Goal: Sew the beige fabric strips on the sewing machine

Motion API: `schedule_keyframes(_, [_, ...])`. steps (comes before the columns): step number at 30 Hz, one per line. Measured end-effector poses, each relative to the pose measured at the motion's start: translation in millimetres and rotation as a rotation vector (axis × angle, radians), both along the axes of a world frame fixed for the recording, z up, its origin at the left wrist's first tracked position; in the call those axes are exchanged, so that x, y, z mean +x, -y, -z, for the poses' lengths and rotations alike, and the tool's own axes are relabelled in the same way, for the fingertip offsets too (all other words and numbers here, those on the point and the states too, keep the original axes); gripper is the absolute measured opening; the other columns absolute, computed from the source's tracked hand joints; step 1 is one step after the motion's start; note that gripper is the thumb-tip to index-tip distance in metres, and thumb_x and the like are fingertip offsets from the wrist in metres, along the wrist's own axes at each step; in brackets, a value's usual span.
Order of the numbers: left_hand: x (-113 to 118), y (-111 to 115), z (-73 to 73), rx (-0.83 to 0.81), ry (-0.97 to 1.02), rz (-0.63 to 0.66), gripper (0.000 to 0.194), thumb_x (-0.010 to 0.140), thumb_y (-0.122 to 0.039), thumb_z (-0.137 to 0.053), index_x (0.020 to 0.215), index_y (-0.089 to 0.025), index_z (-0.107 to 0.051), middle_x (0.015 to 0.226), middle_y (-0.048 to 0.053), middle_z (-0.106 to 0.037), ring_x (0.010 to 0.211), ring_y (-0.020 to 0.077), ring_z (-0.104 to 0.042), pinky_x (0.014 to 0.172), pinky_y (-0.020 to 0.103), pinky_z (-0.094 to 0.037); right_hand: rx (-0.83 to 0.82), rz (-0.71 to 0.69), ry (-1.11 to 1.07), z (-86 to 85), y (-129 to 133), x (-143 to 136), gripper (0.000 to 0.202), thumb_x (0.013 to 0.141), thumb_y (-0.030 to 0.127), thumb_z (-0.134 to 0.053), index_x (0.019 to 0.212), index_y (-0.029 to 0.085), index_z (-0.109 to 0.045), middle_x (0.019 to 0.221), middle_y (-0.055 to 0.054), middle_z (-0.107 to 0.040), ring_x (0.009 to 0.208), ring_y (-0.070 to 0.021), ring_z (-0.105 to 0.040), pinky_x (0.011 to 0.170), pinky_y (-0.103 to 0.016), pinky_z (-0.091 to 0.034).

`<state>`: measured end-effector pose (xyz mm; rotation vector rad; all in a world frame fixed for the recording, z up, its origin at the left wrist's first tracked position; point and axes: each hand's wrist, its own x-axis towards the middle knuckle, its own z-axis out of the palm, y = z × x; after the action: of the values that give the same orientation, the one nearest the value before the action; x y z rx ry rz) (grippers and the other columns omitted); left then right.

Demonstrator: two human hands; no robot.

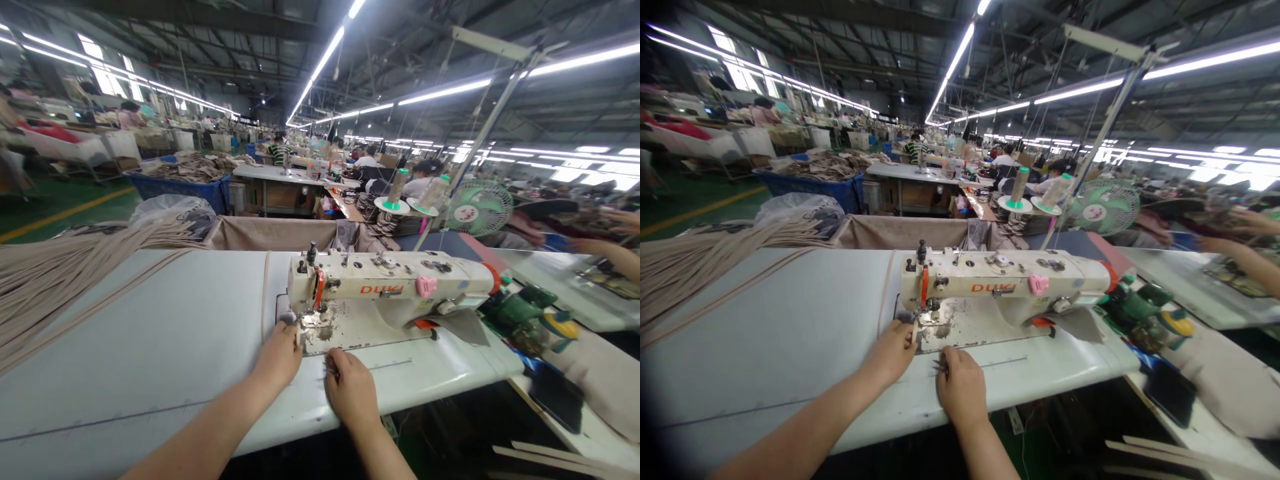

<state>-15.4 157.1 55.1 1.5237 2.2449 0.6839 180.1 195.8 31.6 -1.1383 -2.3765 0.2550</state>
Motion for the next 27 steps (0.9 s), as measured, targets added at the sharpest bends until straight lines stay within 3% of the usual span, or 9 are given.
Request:
schedule_keyframes(7, [17.7,2.7,0.3,-0.12,0.071,0.081,0.041,0.088,-0.02,-0.058,0.128,-0.012,-0.059,0.118,0.013,-0.058,0.11,0.0226,-0.064,0.104,0.029,-0.045,0.017,0.013,-0.029,7.3,2.1,0.1,0.032,0.07,0.004,-0.05,0.092,0.023,-0.061,0.083,-0.002,-0.066,0.082,-0.0202,-0.06,0.073,-0.029,-0.039])
schedule_keyframes(12, [22.7,12.7,16.5,-0.138,0.063,0.112,0.055,0.088,-0.011,-0.051,0.143,-0.01,-0.049,0.133,0.017,-0.054,0.123,0.0213,-0.06,0.111,0.026,-0.04,-0.038,-0.023,-0.108,13.1,0.1,6.6,0.041,0.068,0.005,-0.05,0.101,0.023,-0.066,0.09,-0.004,-0.071,0.087,-0.0219,-0.065,0.078,-0.029,-0.046])
schedule_keyframes(16, [21.3,22.0,27.6,-0.188,0.046,0.164,0.068,0.087,-0.004,-0.047,0.154,-0.008,-0.035,0.152,0.021,-0.04,0.129,0.019,-0.057,0.111,0.023,-0.04,-0.118,-0.085,-0.27,15.8,0.9,25.9,0.033,0.084,0.014,-0.051,0.111,0.025,-0.068,0.096,-0.003,-0.075,0.088,-0.0201,-0.07,0.082,-0.028,-0.052])
schedule_keyframes(19, [18.2,26.3,22.8,-0.192,0.005,0.218,0.069,0.083,-0.007,-0.053,0.151,-0.008,-0.038,0.152,0.021,-0.04,0.134,0.0218,-0.053,0.114,0.027,-0.038,-0.185,-0.079,-0.402,13.1,5.4,48.8,0.024,0.095,0.03,-0.051,0.106,0.026,-0.072,0.085,-0.002,-0.075,0.075,-0.0189,-0.069,0.074,-0.026,-0.054])
schedule_keyframes(23, [16.8,28.5,8.3,-0.11,-0.1,0.28,0.054,0.08,-0.017,-0.06,0.134,-0.013,-0.057,0.143,0.017,-0.05,0.134,0.0269,-0.051,0.119,0.038,-0.035,-0.301,0.078,-0.571,4.7,10.4,87.8,0.035,0.095,0.052,-0.054,0.093,0.025,-0.076,0.086,-0.003,-0.076,0.079,-0.0217,-0.071,0.076,-0.026,-0.057])
schedule_keyframes(27, [18.6,27.4,4.4,-0.122,-0.141,0.308,0.057,0.084,-0.022,-0.061,0.139,-0.011,-0.054,0.151,0.018,-0.045,0.145,0.0279,-0.041,0.124,0.038,-0.028,-0.372,0.412,-0.692,5.8,6.7,137.6,0.056,0.08,0.076,-0.058,0.078,0.023,-0.076,0.086,-0.007,-0.076,0.089,-0.0285,-0.072,0.085,-0.029,-0.057])
